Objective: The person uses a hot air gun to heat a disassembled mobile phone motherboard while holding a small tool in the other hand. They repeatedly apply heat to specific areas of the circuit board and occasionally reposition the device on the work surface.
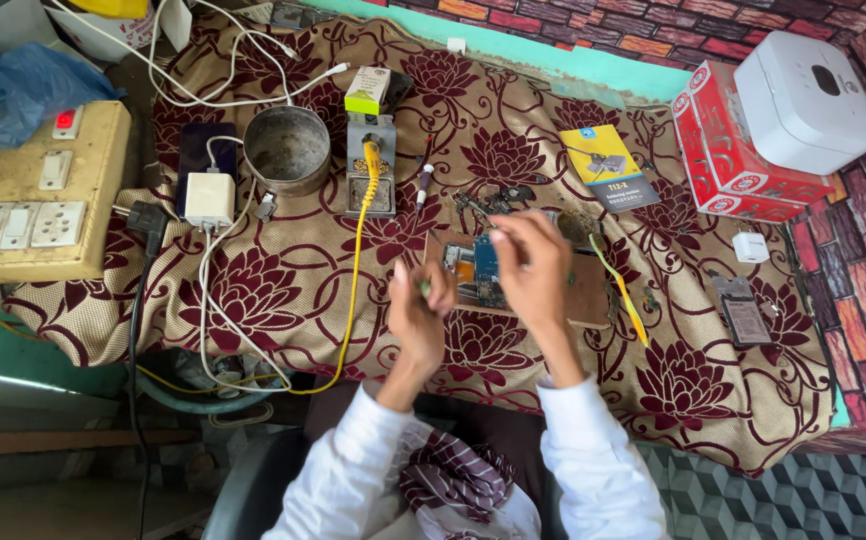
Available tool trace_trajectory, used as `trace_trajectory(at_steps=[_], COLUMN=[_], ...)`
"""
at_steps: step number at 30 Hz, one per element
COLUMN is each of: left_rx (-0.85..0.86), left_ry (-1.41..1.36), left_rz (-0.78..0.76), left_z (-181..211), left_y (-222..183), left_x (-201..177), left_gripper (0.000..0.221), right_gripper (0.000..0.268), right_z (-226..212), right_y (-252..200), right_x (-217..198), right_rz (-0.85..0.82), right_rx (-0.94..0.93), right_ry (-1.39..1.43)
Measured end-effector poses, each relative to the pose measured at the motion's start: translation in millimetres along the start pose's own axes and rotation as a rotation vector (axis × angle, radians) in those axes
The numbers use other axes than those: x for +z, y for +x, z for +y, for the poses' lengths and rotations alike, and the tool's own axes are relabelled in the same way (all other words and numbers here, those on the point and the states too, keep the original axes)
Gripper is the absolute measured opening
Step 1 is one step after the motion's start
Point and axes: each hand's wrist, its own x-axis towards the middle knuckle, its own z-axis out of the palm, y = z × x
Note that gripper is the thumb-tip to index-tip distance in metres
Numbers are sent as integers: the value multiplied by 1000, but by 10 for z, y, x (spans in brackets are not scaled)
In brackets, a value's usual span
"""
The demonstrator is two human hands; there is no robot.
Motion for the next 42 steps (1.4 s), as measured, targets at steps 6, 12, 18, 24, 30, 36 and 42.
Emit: trace_trajectory(at_steps=[6, 12, 18, 24, 30, 36, 42], left_rx=[230, 434, 464, 521, 584, 585, 564], left_ry=[-81, -92, -60, -77, -132, -82, -18], left_rz=[-142, -100, -46, -31, 9, 0, 113], left_z=[572, 1085, 1259, 1366, 1401, 1431, 1455], left_y=[-474, -502, -523, -564, -598, -631, -672], left_x=[24, -86, -175, -236, -277, -289, -320], left_gripper=[73, 79, 79, 80, 84, 83, 88], right_gripper=[54, 48, 40, 34, 19, 16, 17], right_z=[-232, -122, 74, 141, 213, 223, -42], right_y=[490, 794, 912, 861, 840, 909, 813], right_x=[712, 1241, 1543, 1570, 1547, 1590, 1748], right_rz=[-291, -239, -200, -96, -19, -46, 31], right_rx=[-23, -235, -178, -369, -413, -421, -619], right_ry=[-16, -138, -191, -200, -171, -217, -317])
